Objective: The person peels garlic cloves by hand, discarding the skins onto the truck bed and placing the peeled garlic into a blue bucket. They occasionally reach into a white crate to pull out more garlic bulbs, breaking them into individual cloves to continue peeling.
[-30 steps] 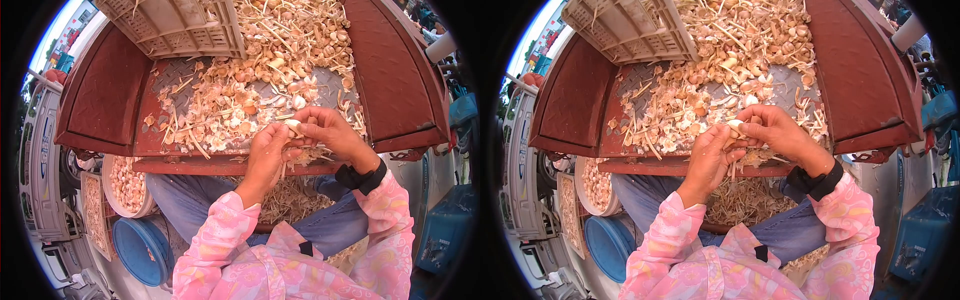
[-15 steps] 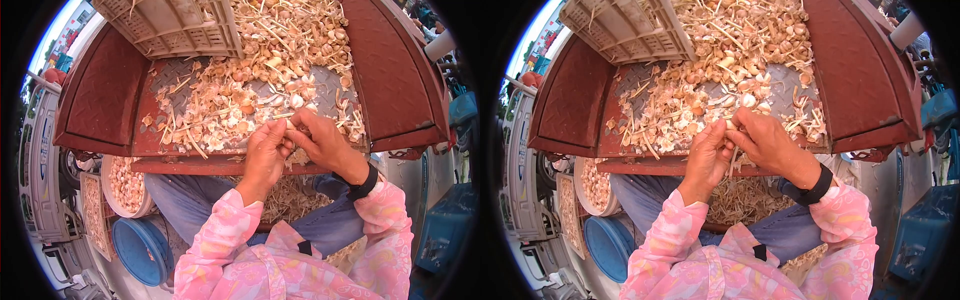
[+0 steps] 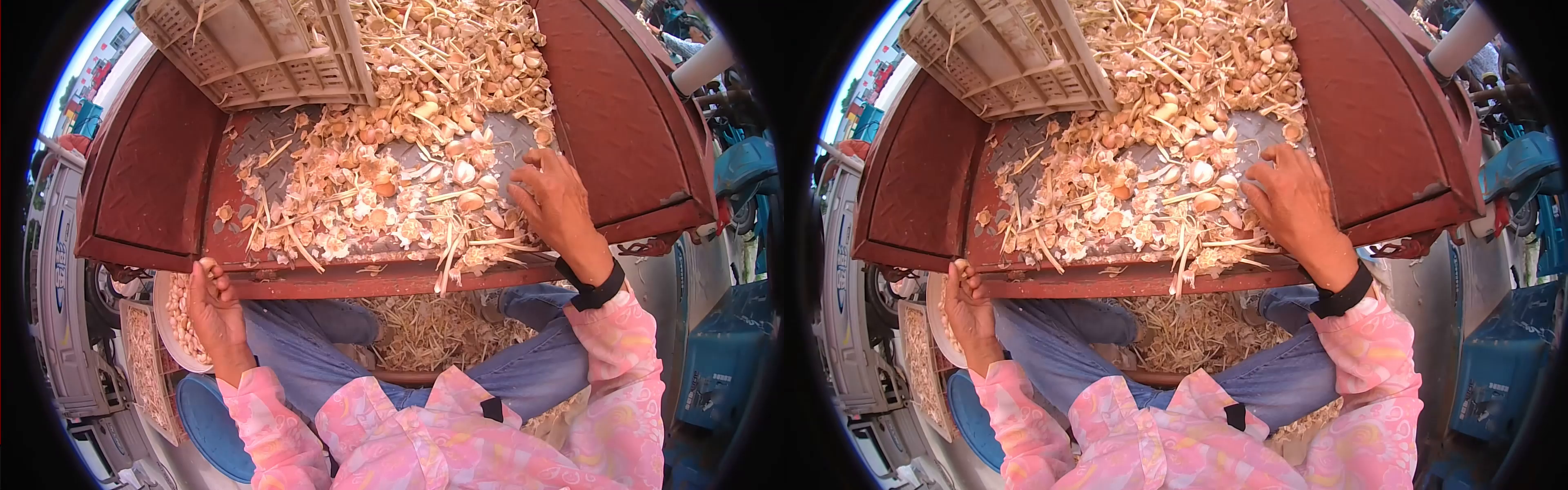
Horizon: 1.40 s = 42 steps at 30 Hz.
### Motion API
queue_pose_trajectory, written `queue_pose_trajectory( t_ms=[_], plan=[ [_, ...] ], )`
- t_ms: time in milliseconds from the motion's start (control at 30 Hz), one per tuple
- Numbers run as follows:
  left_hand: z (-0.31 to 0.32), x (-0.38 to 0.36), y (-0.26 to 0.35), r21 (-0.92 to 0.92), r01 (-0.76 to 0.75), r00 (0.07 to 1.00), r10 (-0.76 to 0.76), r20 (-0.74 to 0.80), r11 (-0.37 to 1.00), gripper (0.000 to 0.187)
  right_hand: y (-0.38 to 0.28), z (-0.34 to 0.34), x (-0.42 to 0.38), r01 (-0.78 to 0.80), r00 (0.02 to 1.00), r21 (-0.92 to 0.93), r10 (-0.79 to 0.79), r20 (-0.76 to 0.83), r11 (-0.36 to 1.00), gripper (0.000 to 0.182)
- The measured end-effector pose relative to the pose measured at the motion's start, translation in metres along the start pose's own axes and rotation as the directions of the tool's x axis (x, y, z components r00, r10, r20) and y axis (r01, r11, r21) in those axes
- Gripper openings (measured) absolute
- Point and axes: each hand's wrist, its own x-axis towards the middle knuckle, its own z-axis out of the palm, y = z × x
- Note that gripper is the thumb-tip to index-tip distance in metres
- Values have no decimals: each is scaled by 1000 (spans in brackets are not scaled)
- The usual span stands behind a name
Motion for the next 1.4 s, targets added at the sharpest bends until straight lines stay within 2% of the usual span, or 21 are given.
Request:
queue_pose_trajectory(
  t_ms=[33,100,200,300,333,433,500,567,633,667,700,800,900,933,1000,1067,1133,1200,1300,1367,1400],
  plan=[
    [-29,13,12,290,-122,936,207,-284,949,19,5,3,2,71,991,-88,-80,-106,994,14],
    [-135,36,41,478,-10,930,184,-319,878,23,10,9,4,-40,997,30,38,67,999,13],
    [-212,47,45,868,147,930,232,-284,474,29,15,23,13,-46,978,122,20,209,991,13],
    [-114,20,35,910,-38,926,357,-123,412,32,11,29,22,-37,947,64,14,321,997,16],
    [-95,18,24,873,-204,916,401,11,442,28,9,29,24,-35,931,25,24,364,999,17],
    [42,-27,-5,682,-248,969,170,181,688,21,10,30,25,-94,923,125,40,382,988,20],
    [99,-49,-31,589,-184,939,-36,342,786,21,3,27,24,-404,873,482,170,457,777,20],
    [122,-51,-72,594,-287,868,-58,493,751,21,-6,22,23,-576,811,671,226,540,467,19],
    [152,-52,-90,661,-501,767,-68,638,558,26,-16,12,26,-639,766,744,237,597,193,19],
    [164,-52,-105,623,-615,723,30,690,483,25,-17,5,27,-653,755,749,179,631,111,18],
    [176,-52,-119,578,-715,664,121,738,393,24,-16,5,24,-627,775,777,160,612,64,18],
    [204,-51,-147,669,-724,678,-10,735,169,17,-30,-8,16,-544,825,837,149,545,-53,15],
    [206,-51,-160,632,-763,613,-161,774,134,11,-61,-45,8,-360,933,880,-136,334,-311,12],
    [205,-50,-158,629,-760,601,-195,775,160,12,-74,-58,5,-294,949,898,-215,233,-327,11],
    [197,-49,-151,635,-763,596,-247,764,122,17,-86,-77,3,-187,913,899,-407,11,-395,11],
    [189,-48,-143,643,-760,601,-277,750,90,20,-99,-100,10,-205,854,842,-512,-96,-499,5],
    [181,-47,-132,658,-752,619,-291,730,51,21,-110,-115,9,-234,883,792,-464,-70,-564,4],
    [174,-47,-124,666,-742,628,-274,728,69,22,-113,-115,4,-200,924,779,-378,-51,-594,2],
    [162,-48,-117,687,-721,648,-260,716,96,27,-115,-109,13,-79,897,785,-388,-213,-614,2],
    [155,-48,-114,696,-694,656,-238,716,184,27,-114,-108,13,-76,887,800,-406,-218,-596,2],
    [155,-48,-116,751,-540,711,-272,648,380,26,-114,-111,10,-99,895,802,-405,-187,-590,2]
  ],
)
